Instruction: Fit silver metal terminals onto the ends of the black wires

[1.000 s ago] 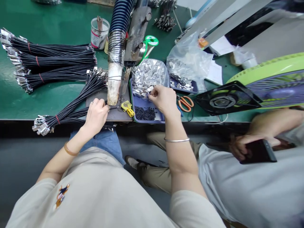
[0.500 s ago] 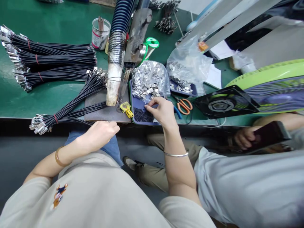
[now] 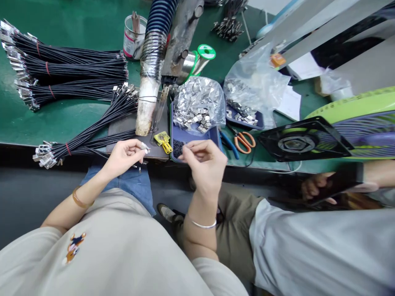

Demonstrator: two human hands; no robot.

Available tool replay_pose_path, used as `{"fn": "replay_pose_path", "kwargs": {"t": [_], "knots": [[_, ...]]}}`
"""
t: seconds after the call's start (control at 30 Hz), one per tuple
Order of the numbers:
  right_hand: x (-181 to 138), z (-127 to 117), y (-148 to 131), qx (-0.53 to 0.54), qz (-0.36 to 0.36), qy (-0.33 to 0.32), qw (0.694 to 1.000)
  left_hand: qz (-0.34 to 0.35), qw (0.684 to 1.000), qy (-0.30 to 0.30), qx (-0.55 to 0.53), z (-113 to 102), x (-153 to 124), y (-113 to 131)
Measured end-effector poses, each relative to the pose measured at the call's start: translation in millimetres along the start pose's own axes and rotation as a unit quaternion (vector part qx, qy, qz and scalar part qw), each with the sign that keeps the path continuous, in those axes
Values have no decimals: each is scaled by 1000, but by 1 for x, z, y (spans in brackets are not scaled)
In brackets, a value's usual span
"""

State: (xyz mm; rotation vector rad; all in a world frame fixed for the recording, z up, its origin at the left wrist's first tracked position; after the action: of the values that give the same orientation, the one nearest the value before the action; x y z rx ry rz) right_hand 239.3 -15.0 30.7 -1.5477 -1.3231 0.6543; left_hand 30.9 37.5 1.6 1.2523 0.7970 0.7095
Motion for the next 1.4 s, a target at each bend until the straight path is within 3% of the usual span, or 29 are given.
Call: {"fn": "replay_pose_path", "kwargs": {"t": [0.07, 0.2, 0.33, 0.77, 1.03, 1.23, 1.4], "knots": [[-12, 18, -7, 51, -19, -17, 998, -2, 1000, 0, -7, 1, 1, 0], [-26, 44, -15, 14, -87, 7, 996, -5, 1000, -10, -11, 2, 1, 0], [-27, 60, -11, 37, -88, -18, 995, -12, 1000, -22, -7, 3, 0, 2], [-30, 63, -10, 16, -110, -34, 993, -15, 996, -80, 20, 6, 0, 3], [-25, 72, 4, 144, -32, -97, 984, -20, 996, -86, -15, 1, -1, 2], [-30, 63, 1, 145, -26, -9, 989, -19, 999, -24, -37, 0, -1, -3], [-35, 50, -14, -12, -102, 71, 992, -15, 999, -8, -28, 0, -1, -6]]}}
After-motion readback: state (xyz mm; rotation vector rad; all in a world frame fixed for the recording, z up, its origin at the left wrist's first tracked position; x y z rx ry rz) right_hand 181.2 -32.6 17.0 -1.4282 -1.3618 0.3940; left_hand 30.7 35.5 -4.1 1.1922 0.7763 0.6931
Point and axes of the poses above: each hand's wrist, its own x-axis towards the middle knuckle, its own z-axis out of the palm, y = z × x, the point moved 5 cm from there along x, towards the middle knuckle, and after that the axes turned 8 degrees about -y, right-handed, at the moved point
